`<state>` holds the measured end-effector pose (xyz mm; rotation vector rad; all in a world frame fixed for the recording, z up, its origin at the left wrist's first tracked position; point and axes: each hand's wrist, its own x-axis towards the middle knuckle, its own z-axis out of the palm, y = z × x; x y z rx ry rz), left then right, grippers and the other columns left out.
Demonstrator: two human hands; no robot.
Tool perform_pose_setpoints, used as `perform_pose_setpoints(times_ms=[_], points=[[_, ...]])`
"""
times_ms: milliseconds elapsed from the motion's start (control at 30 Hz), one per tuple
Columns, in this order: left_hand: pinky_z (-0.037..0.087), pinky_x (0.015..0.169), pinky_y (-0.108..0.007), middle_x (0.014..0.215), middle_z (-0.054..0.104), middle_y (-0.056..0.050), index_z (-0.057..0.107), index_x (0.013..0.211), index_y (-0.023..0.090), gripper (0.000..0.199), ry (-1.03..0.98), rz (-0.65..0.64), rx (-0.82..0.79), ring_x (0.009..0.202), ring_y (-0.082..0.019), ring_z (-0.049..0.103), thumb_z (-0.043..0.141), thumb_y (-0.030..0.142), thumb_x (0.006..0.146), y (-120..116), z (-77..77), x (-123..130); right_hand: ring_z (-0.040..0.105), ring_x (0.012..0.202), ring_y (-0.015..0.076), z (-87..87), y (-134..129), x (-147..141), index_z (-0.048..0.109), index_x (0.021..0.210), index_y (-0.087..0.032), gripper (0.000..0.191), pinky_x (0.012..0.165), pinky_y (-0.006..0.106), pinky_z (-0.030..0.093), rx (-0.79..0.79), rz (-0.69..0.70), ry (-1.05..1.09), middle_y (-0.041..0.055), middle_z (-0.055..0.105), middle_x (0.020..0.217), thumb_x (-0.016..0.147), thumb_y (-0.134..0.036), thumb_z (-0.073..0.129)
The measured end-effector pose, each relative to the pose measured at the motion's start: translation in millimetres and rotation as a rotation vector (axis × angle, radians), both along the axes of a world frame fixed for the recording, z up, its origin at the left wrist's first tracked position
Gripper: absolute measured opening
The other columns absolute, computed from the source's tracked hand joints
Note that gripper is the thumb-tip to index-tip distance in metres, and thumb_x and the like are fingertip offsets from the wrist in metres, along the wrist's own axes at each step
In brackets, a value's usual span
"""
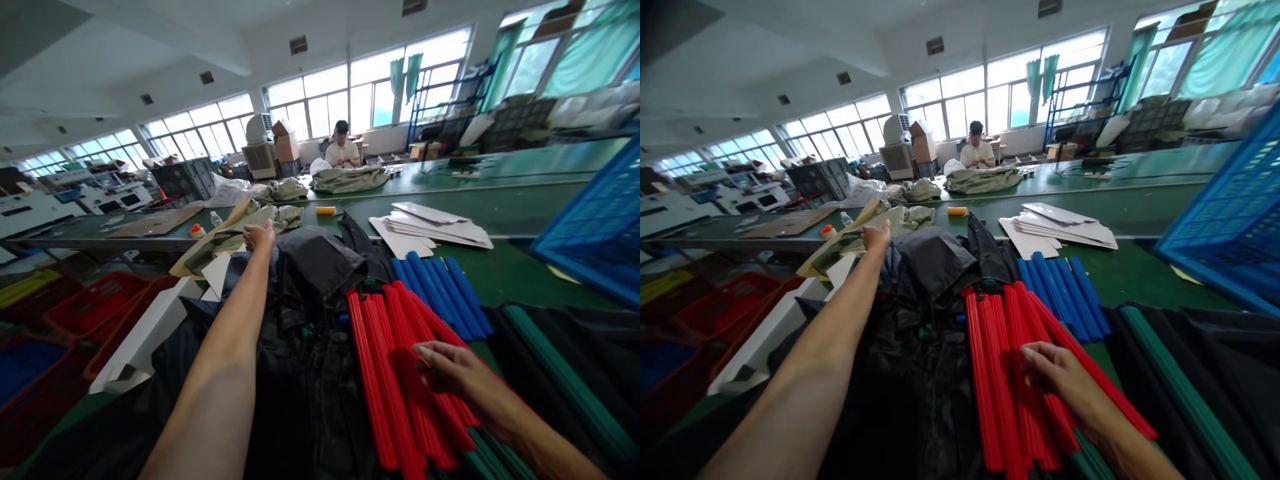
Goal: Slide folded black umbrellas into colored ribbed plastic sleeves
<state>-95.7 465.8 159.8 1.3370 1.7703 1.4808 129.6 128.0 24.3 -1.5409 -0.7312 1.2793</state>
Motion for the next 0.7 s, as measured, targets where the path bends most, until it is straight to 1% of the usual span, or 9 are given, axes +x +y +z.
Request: perform_pose_setpoints(times_ms=[67, 100, 200, 267, 367, 467, 600, 633, 700], points=[[0.033, 0.102, -0.048, 0.131, 0.047, -0.02, 0.048, 0.123, 0.013, 0.052, 0.188, -0.047, 0.106, 0.127, -0.033, 0.039, 0.062, 0.038, 0.08, -18, -19.3, 8, 0.057, 0.061, 0.0128, -4.5, 12, -1, 0.063, 0.091, -0.013, 0.044, 0.056, 0.024, 0.044, 0.013, -0.03, -0.05, 0.0048, 0.063, 0.075, 0.075, -0.054, 0.063], [0.032, 0.102, -0.048, 0.131, 0.047, -0.018, 0.047, 0.126, 0.016, 0.056, 0.315, -0.124, 0.186, 0.127, -0.032, 0.039, 0.061, 0.045, 0.08, -33, -28.7, 13, 0.056, 0.061, 0.0126, -3.1, 20, -3, 0.062, 0.09, -0.013, 0.043, 0.055, 0.024, 0.043, 0.038, -0.051, -0.076, 0.0038, 0.062, 0.073, 0.075, -0.053, 0.063], [0.033, 0.098, -0.048, 0.13, 0.05, -0.012, 0.046, 0.131, 0.024, 0.067, 0.761, -0.457, 0.389, 0.122, -0.032, 0.042, 0.06, 0.059, 0.075, -87, -51.7, 26, 0.055, 0.06, 0.0123, 9.2, 49, -15, 0.061, 0.092, -0.013, 0.037, 0.056, 0.024, 0.043, 0.143, -0.064, -0.166, 0.0015, 0.06, 0.07, 0.078, -0.048, 0.059], [0.032, 0.097, -0.047, 0.133, 0.047, -0.011, 0.046, 0.132, 0.027, 0.068, 0.947, -0.571, 0.429, 0.12, -0.032, 0.041, 0.062, 0.057, 0.074, -114, -61.1, 29, 0.057, 0.064, 0.0134, 15.5, 67, -24, 0.061, 0.098, -0.014, 0.034, 0.058, 0.025, 0.044, 0.222, -0.009, -0.26, 0.0016, 0.061, 0.073, 0.081, -0.043, 0.055], [0.032, 0.092, -0.045, 0.126, 0.053, -0.011, 0.053, 0.127, 0.027, 0.047, 1.076, -0.549, 0.392, 0.112, -0.03, 0.047, 0.057, 0.039, 0.082, -119, -68.7, 25, 0.06, 0.069, 0.016, 10.2, 77, -27, 0.063, 0.093, -0.015, 0.028, 0.065, 0.028, 0.046, 0.267, 0.065, -0.536, 0.0037, 0.064, 0.076, 0.085, -0.038, 0.049], [0.034, 0.084, -0.043, 0.11, 0.059, -0.011, 0.059, 0.122, 0.025, 0.039, 1.099, -0.489, 0.324, 0.101, -0.028, 0.051, 0.046, 0.026, 0.085, -100, -73.9, 16, 0.061, 0.077, 0.0199, -10.4, 52, -15, 0.063, 0.091, -0.014, 0.027, 0.072, 0.031, 0.046, 0.151, -0.007, -0.93, 0.0085, 0.066, 0.081, 0.088, -0.034, 0.045], [0.036, 0.079, -0.041, 0.115, 0.056, -0.012, 0.053, 0.129, 0.023, 0.048, 1.097, -0.414, 0.344, 0.103, -0.03, 0.049, 0.046, 0.024, 0.081, -90, -80.4, 5, 0.056, 0.1, 0.0334, -46.5, -21, 17, 0.057, 0.114, -0.009, 0.039, 0.077, 0.043, 0.044, -0.229, -0.241, -1.477, 0.0207, 0.059, 0.112, 0.087, -0.035, 0.049], [0.037, 0.079, -0.041, 0.117, 0.054, -0.012, 0.05, 0.131, 0.022, 0.051, 1.097, -0.402, 0.358, 0.104, -0.03, 0.048, 0.047, 0.025, 0.081, -93, -82.4, 2, 0.055, 0.103, 0.0365, -55.4, -38, 25, 0.054, 0.119, -0.009, 0.044, 0.075, 0.045, 0.044, -0.337, -0.259, -1.539, 0.0221, 0.056, 0.117, 0.086, -0.038, 0.05], [0.037, 0.08, -0.041, 0.122, 0.052, -0.013, 0.045, 0.134, 0.019, 0.055, 1.091, -0.375, 0.378, 0.108, -0.03, 0.047, 0.048, 0.025, 0.08, -100, -86.4, -3, 0.057, 0.1, 0.0379, -71.2, -65, 42, 0.051, 0.125, -0.01, 0.05, 0.071, 0.045, 0.045, -0.487, -0.192, -1.525, 0.0216, 0.057, 0.116, 0.085, -0.041, 0.051]])
